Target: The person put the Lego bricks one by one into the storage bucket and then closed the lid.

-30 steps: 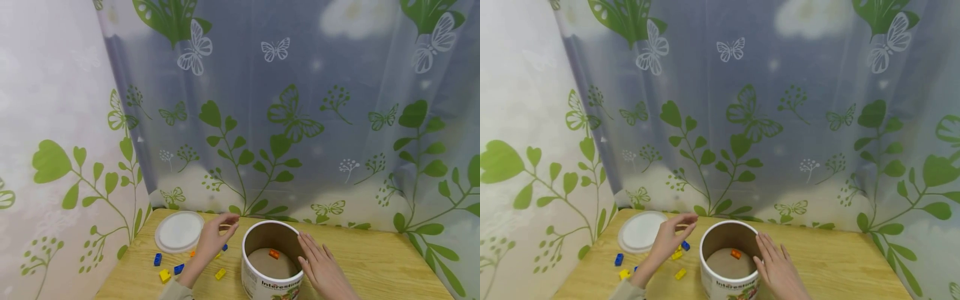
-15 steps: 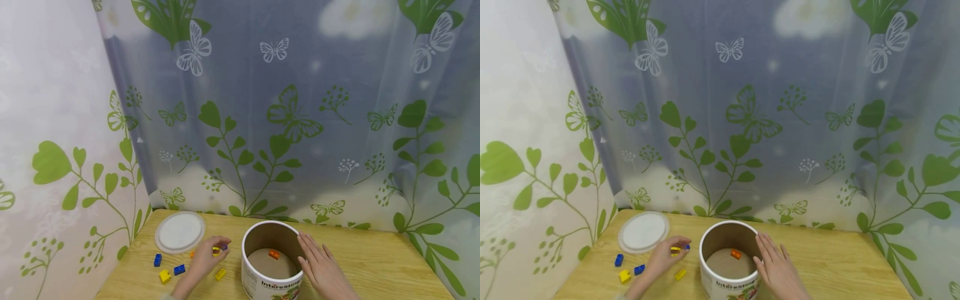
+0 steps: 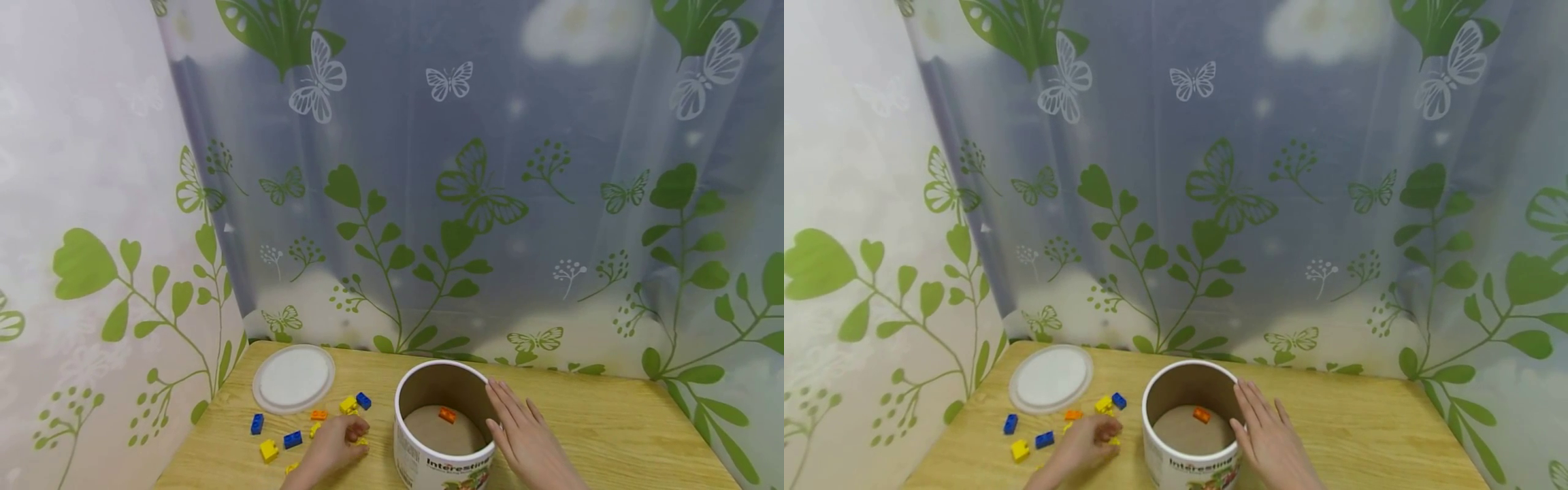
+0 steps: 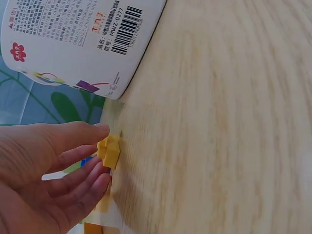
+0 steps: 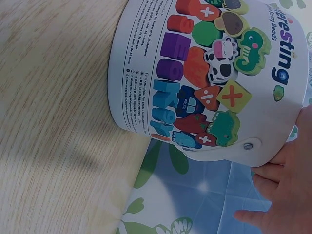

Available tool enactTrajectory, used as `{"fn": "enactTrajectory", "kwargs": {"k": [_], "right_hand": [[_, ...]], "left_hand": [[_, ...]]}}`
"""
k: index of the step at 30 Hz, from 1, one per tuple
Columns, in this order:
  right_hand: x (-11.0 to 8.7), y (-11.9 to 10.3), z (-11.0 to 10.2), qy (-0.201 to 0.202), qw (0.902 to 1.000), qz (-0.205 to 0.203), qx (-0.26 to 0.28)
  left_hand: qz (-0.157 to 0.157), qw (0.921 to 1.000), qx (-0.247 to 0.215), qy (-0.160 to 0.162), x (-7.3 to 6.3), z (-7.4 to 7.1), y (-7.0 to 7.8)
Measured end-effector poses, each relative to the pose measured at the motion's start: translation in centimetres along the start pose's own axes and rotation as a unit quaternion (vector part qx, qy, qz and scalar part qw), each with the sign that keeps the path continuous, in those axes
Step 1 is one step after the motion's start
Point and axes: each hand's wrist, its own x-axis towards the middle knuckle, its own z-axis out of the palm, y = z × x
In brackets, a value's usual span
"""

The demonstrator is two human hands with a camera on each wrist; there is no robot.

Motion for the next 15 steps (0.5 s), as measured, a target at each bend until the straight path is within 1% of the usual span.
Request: {"fn": "enactTrajectory", "kwargs": {"k": [4, 9, 12, 15], "right_hand": [[0.01, -0.02, 0.00, -0.007, 0.9999, 0.006, 0.005], [-0.04, -0.03, 0.08, -0.018, 0.9996, 0.018, 0.012], [-0.05, -0.03, 0.13, -0.015, 0.9997, 0.016, 0.011], [-0.05, -0.05, 0.15, -0.013, 0.9998, 0.013, 0.010]], "left_hand": [[0.003, 1.0000, -0.001, 0.006, -0.31, 0.13, -0.26], [0.003, 0.9999, 0.002, 0.015, -0.56, 0.23, -0.09], [-0.002, 0.9998, 0.008, 0.016, -0.61, 0.33, -0.04], [0.004, 0.9996, 0.018, 0.021, -0.56, 0.40, -0.10]]}}
